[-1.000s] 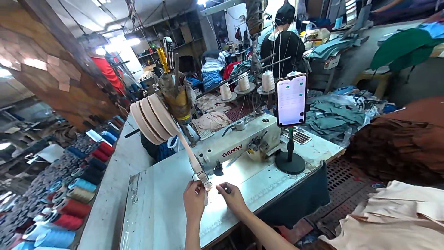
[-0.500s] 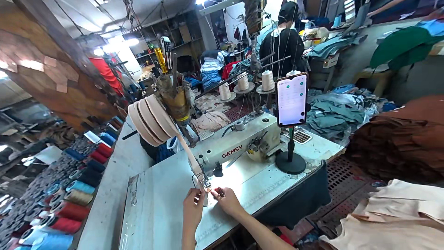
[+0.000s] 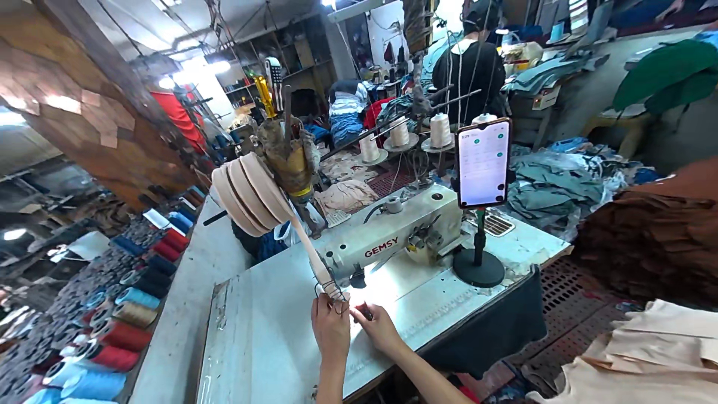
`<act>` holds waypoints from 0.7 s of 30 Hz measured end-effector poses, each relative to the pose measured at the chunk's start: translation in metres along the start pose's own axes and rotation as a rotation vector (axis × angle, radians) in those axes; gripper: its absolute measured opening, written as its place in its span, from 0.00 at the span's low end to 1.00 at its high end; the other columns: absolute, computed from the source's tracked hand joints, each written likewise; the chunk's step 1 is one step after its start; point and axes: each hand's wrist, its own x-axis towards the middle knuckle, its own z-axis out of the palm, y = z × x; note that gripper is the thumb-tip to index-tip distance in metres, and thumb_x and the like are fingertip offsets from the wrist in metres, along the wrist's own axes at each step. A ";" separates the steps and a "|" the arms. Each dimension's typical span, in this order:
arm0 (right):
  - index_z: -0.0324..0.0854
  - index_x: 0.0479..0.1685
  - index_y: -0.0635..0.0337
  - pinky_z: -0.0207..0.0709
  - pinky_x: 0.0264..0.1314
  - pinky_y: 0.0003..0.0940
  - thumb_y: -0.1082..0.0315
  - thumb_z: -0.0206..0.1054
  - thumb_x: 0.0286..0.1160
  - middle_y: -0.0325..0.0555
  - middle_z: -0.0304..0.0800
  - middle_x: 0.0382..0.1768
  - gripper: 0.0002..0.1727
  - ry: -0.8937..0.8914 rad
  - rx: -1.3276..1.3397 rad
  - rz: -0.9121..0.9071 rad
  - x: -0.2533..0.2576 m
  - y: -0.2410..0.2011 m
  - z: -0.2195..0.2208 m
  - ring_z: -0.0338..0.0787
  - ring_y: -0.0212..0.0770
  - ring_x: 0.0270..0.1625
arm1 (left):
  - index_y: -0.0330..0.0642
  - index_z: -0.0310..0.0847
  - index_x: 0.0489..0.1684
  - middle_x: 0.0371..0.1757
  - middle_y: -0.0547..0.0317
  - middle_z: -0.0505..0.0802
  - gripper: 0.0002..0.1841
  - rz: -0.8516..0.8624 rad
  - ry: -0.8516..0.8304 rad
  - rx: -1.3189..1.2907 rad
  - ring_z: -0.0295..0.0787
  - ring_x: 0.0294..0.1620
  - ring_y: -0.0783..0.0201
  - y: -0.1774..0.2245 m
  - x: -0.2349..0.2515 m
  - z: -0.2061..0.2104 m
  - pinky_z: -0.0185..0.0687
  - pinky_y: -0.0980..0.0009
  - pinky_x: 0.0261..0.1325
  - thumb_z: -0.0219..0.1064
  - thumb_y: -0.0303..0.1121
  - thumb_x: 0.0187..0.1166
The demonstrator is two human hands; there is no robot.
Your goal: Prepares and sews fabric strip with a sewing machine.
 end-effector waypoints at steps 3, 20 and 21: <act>0.89 0.44 0.62 0.82 0.44 0.26 0.58 0.68 0.82 0.37 0.91 0.30 0.14 -0.005 -0.007 0.008 0.000 0.000 0.001 0.88 0.27 0.33 | 0.33 0.93 0.36 0.45 0.43 0.91 0.10 -0.301 -0.097 -0.190 0.89 0.51 0.48 0.003 0.006 -0.004 0.86 0.51 0.59 0.77 0.33 0.69; 0.89 0.46 0.60 0.82 0.44 0.27 0.56 0.67 0.83 0.38 0.90 0.31 0.15 -0.063 -0.034 0.010 0.001 0.002 -0.002 0.87 0.27 0.34 | 0.37 0.94 0.36 0.48 0.48 0.91 0.10 -0.016 -0.064 -0.261 0.88 0.54 0.54 -0.025 -0.013 -0.008 0.86 0.60 0.61 0.71 0.35 0.72; 0.89 0.45 0.60 0.82 0.44 0.27 0.56 0.67 0.83 0.38 0.90 0.31 0.15 -0.069 -0.040 0.003 0.001 0.004 -0.002 0.87 0.27 0.33 | 0.35 0.94 0.38 0.48 0.46 0.91 0.10 -0.038 -0.069 -0.274 0.89 0.55 0.53 -0.022 -0.008 -0.009 0.86 0.58 0.62 0.70 0.33 0.72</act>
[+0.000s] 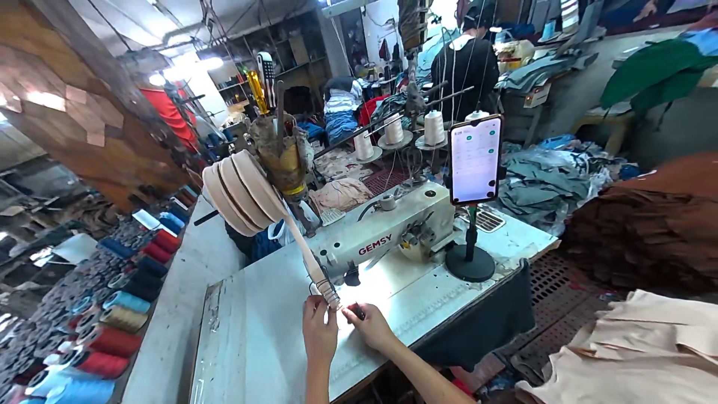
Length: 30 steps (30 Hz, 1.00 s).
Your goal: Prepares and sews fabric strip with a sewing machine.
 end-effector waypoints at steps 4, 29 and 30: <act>0.89 0.44 0.60 0.82 0.45 0.31 0.54 0.67 0.82 0.40 0.90 0.31 0.17 -0.016 -0.046 0.015 -0.002 0.001 0.000 0.87 0.30 0.34 | 0.31 0.90 0.44 0.44 0.50 0.90 0.12 -0.207 0.054 -0.161 0.88 0.42 0.65 0.001 0.002 -0.001 0.87 0.70 0.46 0.65 0.32 0.76; 0.90 0.45 0.58 0.81 0.43 0.34 0.53 0.67 0.81 0.40 0.89 0.31 0.17 -0.024 -0.103 0.039 -0.003 0.000 0.002 0.86 0.32 0.34 | 0.43 0.90 0.62 0.71 0.42 0.86 0.15 -0.332 -0.452 0.316 0.81 0.71 0.39 -0.034 -0.013 0.000 0.74 0.43 0.75 0.63 0.37 0.85; 0.90 0.45 0.58 0.81 0.43 0.34 0.53 0.67 0.81 0.40 0.89 0.31 0.16 -0.018 -0.100 0.037 -0.003 0.000 0.002 0.86 0.32 0.33 | 0.39 0.91 0.56 0.65 0.39 0.89 0.14 -0.309 -0.444 0.323 0.84 0.68 0.39 -0.032 -0.016 0.003 0.77 0.44 0.74 0.63 0.35 0.85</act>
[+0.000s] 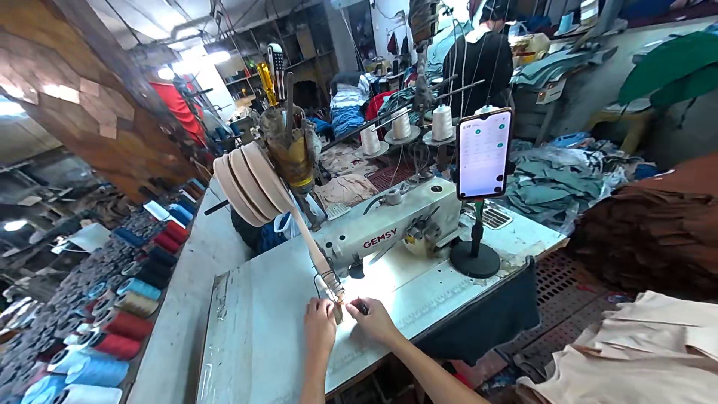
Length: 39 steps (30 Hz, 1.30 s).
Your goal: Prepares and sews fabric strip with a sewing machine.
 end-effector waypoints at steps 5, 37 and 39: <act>0.90 0.45 0.57 0.81 0.42 0.32 0.53 0.67 0.81 0.39 0.89 0.31 0.16 0.003 0.016 0.008 0.000 0.001 0.000 0.86 0.31 0.33 | 0.33 0.87 0.59 0.64 0.40 0.89 0.16 -0.051 -0.088 -0.043 0.84 0.70 0.44 0.014 -0.010 -0.004 0.76 0.49 0.77 0.59 0.35 0.86; 0.86 0.47 0.59 0.65 0.19 0.23 0.46 0.54 0.92 0.37 0.87 0.28 0.25 0.001 0.573 0.549 -0.034 -0.040 0.011 0.73 0.27 0.17 | 0.31 0.90 0.40 0.57 0.45 0.88 0.11 -0.280 -0.159 -0.958 0.87 0.52 0.60 0.021 -0.016 -0.020 0.86 0.64 0.57 0.77 0.32 0.72; 0.83 0.45 0.60 0.63 0.16 0.21 0.54 0.60 0.90 0.38 0.86 0.28 0.17 0.047 0.690 0.571 -0.023 -0.037 0.015 0.71 0.27 0.15 | 0.30 0.87 0.36 0.53 0.47 0.89 0.08 -0.270 -0.143 -1.075 0.88 0.50 0.62 0.020 -0.018 -0.015 0.87 0.65 0.57 0.75 0.29 0.72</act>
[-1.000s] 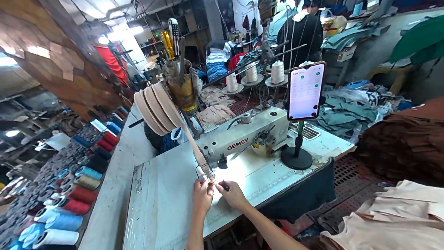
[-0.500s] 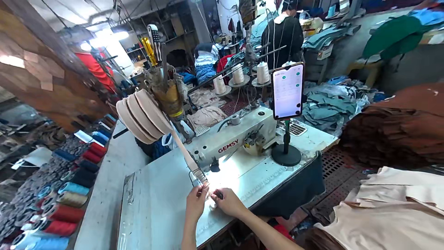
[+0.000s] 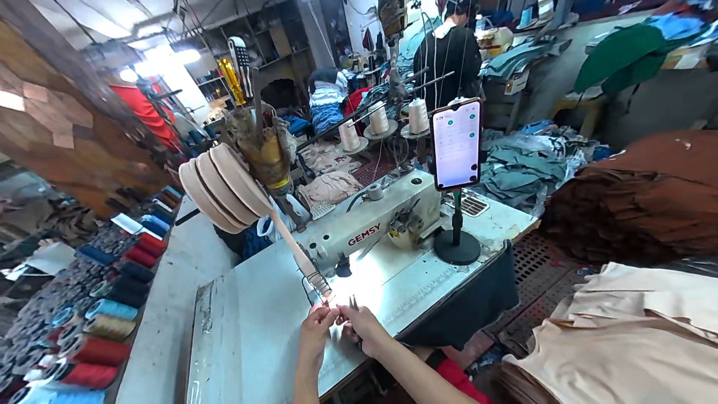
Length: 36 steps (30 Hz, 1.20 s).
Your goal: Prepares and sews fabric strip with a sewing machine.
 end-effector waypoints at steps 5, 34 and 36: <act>0.86 0.50 0.65 0.82 0.32 0.32 0.62 0.68 0.83 0.45 0.90 0.35 0.13 0.038 -0.303 -0.276 0.018 0.001 -0.008 0.85 0.34 0.26 | 0.33 0.84 0.42 0.38 0.58 0.92 0.05 0.020 -0.080 -0.155 0.90 0.42 0.67 -0.015 0.001 -0.004 0.88 0.68 0.55 0.71 0.25 0.75; 0.84 0.47 0.63 0.81 0.40 0.35 0.65 0.75 0.71 0.43 0.88 0.34 0.13 0.059 -0.461 -0.384 0.036 -0.013 -0.014 0.86 0.34 0.33 | 0.33 0.83 0.50 0.41 0.57 0.94 0.11 0.130 -0.028 -0.096 0.91 0.39 0.68 -0.021 -0.002 0.005 0.90 0.71 0.46 0.71 0.21 0.72; 0.84 0.46 0.63 0.82 0.39 0.35 0.64 0.75 0.70 0.43 0.88 0.33 0.13 0.068 -0.452 -0.388 0.037 -0.013 -0.014 0.86 0.34 0.32 | 0.32 0.83 0.53 0.43 0.56 0.94 0.13 0.134 -0.029 -0.108 0.92 0.41 0.67 -0.023 -0.001 0.003 0.90 0.70 0.49 0.70 0.23 0.73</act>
